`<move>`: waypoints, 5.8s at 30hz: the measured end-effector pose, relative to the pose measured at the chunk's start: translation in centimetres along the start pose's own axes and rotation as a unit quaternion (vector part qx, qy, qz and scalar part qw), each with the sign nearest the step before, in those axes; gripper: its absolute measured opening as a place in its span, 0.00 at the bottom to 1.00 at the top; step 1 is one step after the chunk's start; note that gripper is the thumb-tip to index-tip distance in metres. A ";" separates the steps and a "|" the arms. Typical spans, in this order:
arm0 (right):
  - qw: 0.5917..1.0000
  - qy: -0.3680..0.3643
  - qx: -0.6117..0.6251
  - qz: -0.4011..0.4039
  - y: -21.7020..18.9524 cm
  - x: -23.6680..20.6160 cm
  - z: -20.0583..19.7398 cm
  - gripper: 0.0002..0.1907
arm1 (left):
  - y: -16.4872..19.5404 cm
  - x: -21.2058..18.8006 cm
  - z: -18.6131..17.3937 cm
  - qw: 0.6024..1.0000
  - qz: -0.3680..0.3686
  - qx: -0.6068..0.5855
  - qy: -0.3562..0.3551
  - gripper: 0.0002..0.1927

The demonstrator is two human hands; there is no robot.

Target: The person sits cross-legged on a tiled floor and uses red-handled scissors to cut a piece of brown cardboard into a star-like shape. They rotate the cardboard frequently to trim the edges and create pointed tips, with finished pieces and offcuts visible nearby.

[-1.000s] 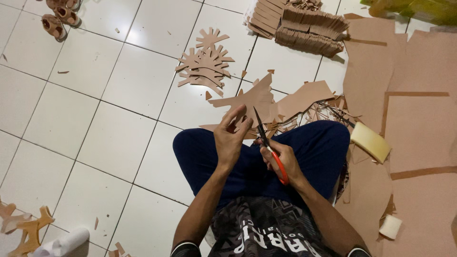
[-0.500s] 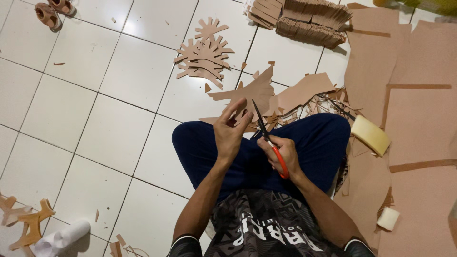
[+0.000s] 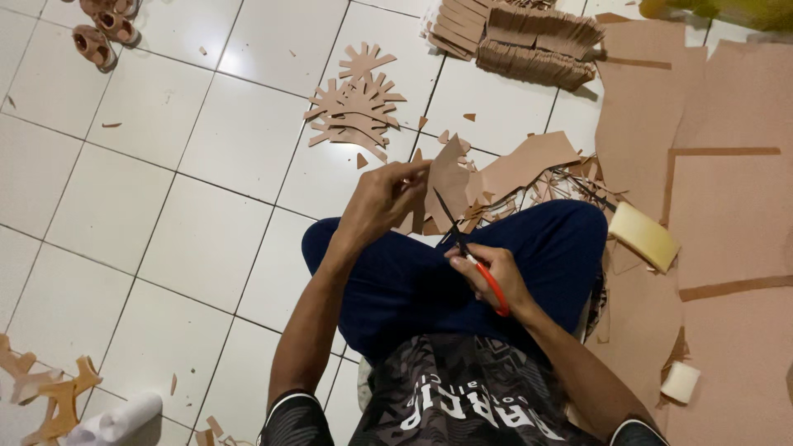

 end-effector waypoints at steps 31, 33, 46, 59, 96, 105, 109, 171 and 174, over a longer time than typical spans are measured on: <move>0.968 -0.126 0.216 0.032 0.1 0.7 -0.5 0.18 | 0.0 -2.8 4.2 0.947 -0.090 -0.307 0.040 0.15; 0.965 -0.130 0.225 0.033 0.3 0.7 -0.6 0.16 | 0.0 -3.1 4.5 0.934 -0.076 -0.344 0.056 0.13; 0.949 -0.114 0.293 0.035 0.6 1.1 -0.2 0.17 | -0.9 -4.9 8.5 0.863 -0.120 -0.470 0.138 0.13; 0.934 -0.049 0.351 0.049 1.2 1.5 1.2 0.15 | 0.5 -5.3 13.2 0.682 -0.177 -0.692 0.160 0.13; 0.998 0.006 -0.062 -0.007 -0.2 -0.7 -1.1 0.17 | -1.3 -4.4 4.6 0.943 -0.123 -0.306 0.034 0.19; 0.982 0.014 0.181 -0.061 -0.3 1.6 -1.3 0.12 | 0.6 -3.7 4.6 0.981 -0.056 -0.113 -0.150 0.24; 0.956 0.118 0.227 -0.145 -1.9 3.3 -0.8 0.14 | 2.4 -4.3 5.3 0.966 0.091 0.077 0.231 0.24; 0.990 -0.085 0.108 -0.041 0.8 1.2 -0.2 0.20 | 0.1 -4.4 5.9 0.949 -0.135 -0.237 0.157 0.47; 0.987 -0.090 0.135 -0.007 1.0 1.0 -0.3 0.19 | 0.1 -4.6 5.9 0.945 -0.134 -0.260 0.146 0.46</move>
Point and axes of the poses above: each hand's wrist, its own x-axis towards the middle knuckle, its own z-axis out of the palm, y = z × x, the point moved 2 cm from there along x, towards the middle knuckle, and after that the axes turned 11 degrees about x, right-handed, at the moved point
